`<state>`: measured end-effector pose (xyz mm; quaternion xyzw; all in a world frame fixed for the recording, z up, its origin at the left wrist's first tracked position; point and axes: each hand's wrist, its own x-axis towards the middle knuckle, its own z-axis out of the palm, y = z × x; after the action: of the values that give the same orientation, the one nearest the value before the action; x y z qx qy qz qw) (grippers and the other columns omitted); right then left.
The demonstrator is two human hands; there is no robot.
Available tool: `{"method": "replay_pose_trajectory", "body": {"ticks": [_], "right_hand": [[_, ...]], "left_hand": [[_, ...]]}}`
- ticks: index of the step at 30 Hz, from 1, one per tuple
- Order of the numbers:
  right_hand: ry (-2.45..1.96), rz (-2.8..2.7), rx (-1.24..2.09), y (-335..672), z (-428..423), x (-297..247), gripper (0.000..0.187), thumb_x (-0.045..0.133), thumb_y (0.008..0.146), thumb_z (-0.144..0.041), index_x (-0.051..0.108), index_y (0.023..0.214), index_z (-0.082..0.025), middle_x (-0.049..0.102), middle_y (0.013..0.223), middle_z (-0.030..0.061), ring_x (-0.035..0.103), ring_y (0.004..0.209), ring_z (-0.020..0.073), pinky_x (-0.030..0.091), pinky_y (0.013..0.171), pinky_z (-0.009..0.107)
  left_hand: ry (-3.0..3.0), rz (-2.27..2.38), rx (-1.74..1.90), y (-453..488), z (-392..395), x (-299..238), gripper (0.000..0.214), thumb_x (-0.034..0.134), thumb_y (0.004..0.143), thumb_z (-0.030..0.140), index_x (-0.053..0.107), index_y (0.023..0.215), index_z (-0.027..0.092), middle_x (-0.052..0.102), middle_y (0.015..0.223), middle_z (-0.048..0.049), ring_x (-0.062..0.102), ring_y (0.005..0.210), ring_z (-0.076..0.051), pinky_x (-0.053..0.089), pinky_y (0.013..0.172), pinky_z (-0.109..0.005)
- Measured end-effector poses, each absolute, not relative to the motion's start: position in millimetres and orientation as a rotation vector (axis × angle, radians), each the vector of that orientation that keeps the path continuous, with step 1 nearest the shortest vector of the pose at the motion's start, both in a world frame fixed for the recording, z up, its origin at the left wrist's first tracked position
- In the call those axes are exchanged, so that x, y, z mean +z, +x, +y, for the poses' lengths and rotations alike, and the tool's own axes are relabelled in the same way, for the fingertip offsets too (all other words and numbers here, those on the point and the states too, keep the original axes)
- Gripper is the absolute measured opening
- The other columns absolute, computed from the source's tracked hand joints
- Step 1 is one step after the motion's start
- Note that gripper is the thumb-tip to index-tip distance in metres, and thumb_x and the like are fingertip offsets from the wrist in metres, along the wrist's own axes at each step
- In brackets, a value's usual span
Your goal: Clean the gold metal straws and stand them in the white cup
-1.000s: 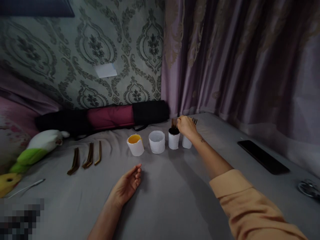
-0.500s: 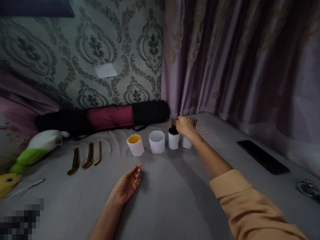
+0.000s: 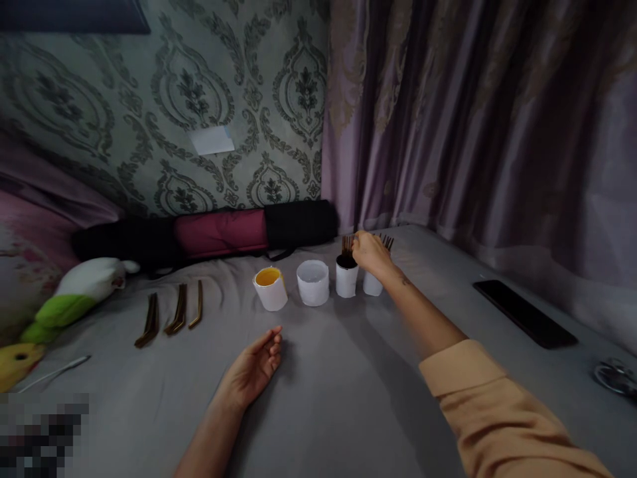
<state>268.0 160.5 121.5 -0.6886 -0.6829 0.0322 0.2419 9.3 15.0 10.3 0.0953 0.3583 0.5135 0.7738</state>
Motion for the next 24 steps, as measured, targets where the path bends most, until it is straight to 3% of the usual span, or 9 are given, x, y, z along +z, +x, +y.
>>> {"method": "replay_pose_trajectory", "body": {"ticks": [12, 24], "right_hand": [[-1.850, -1.893, 0.044, 270, 152, 127, 0.036, 0.037, 0.080, -0.021, 0.053, 0.111, -0.011, 0.063, 0.095, 0.0127, 0.061, 0.072, 0.0161, 0.043, 0.067, 0.026], [-1.759, -1.809, 0.078, 278, 139, 131, 0.032, 0.038, 0.081, -0.021, 0.056, 0.106, -0.015, 0.066, 0.084, 0.0058, 0.062, 0.069, 0.0145, 0.043, 0.068, 0.026]], "left_hand": [[0.199, 0.765, 1.110, 7, 15, 7, 0.015, 0.047, 0.080, 0.014, 0.053, 0.092, 0.009, 0.053, 0.068, -0.0017, 0.048, 0.052, -0.005, 0.038, 0.044, -0.016], [0.220, 0.739, 1.103, 6, 13, 6, 0.015, 0.047, 0.080, 0.014, 0.054, 0.092, 0.010, 0.054, 0.070, -0.0019, 0.049, 0.053, -0.005, 0.040, 0.045, -0.016]]}}
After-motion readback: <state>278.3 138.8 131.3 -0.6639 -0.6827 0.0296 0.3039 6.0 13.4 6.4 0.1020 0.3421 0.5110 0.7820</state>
